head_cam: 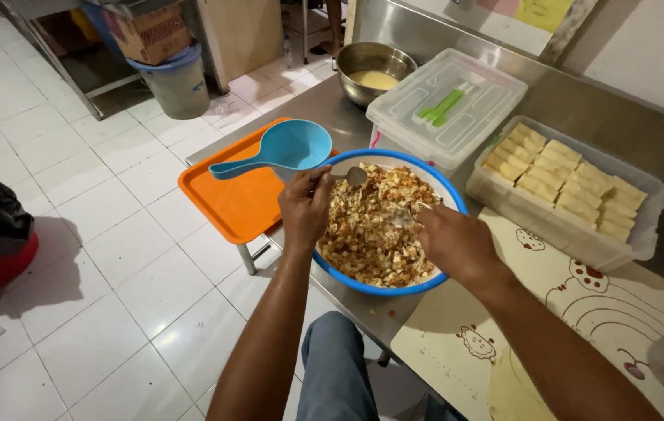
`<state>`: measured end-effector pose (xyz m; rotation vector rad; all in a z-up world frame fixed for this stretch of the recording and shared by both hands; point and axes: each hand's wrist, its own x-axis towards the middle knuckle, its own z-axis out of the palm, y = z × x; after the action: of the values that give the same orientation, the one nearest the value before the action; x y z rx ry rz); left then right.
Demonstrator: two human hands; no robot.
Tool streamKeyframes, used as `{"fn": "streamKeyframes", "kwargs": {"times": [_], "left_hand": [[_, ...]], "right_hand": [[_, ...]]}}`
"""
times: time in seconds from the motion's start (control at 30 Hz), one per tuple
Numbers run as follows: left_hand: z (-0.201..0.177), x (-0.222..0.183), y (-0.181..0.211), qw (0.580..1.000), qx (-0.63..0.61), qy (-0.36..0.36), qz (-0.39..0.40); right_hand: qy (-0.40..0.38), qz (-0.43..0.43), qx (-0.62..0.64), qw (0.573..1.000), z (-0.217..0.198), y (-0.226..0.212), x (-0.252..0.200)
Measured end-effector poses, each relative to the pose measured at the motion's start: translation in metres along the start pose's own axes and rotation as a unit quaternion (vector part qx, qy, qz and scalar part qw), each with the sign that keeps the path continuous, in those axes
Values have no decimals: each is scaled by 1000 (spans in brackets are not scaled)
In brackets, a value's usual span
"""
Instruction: Assembling spring rolls by placing filling on wrappers and rolling them into shape on a preparation mat.
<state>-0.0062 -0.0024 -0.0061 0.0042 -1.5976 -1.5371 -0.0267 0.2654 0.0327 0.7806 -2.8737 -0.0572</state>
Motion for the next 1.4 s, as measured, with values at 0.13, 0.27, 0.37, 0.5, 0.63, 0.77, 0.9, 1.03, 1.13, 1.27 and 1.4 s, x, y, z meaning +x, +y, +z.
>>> {"fn": "streamKeyframes", "kwargs": {"times": [0.13,0.27,0.37,0.5,0.63,0.77,0.9,1.03,1.13,1.27,1.4], "left_hand": [[-1,0,4,1000,-2,-2,-5],[0,0,0,1000,3,-6,-6],[-1,1,0,1000,3,-4,-6],[-3,2,5,1000,25,-1,8],[1,-2,4,1000,13,4,-2],[0,-1,4,1000,21,-1,10],[-1,0,1,1000,20,-7,4],[0,-1,-1,1000,14,-12,5],[-2,0,-1,1000,6,-14,5],[-1,0,-1,1000,21,-18,8],[-1,0,0,999,31,-19,5]], "right_hand": [[-90,47,-38,994,15,4,0],[-96,28,17,995,-6,-9,-10],[-128,38,70,989,-38,-15,-20],[-98,58,39,993,-65,-8,-29],[-59,72,75,993,-38,-2,-35],[-94,55,46,993,-30,-9,-36],[-159,27,105,981,-44,-18,-32],[-207,-2,41,978,-25,-2,-22],[-210,-13,92,973,-37,-2,-19],[-133,-23,147,980,-29,-2,-24],[-50,-95,120,987,7,0,-32]]}}
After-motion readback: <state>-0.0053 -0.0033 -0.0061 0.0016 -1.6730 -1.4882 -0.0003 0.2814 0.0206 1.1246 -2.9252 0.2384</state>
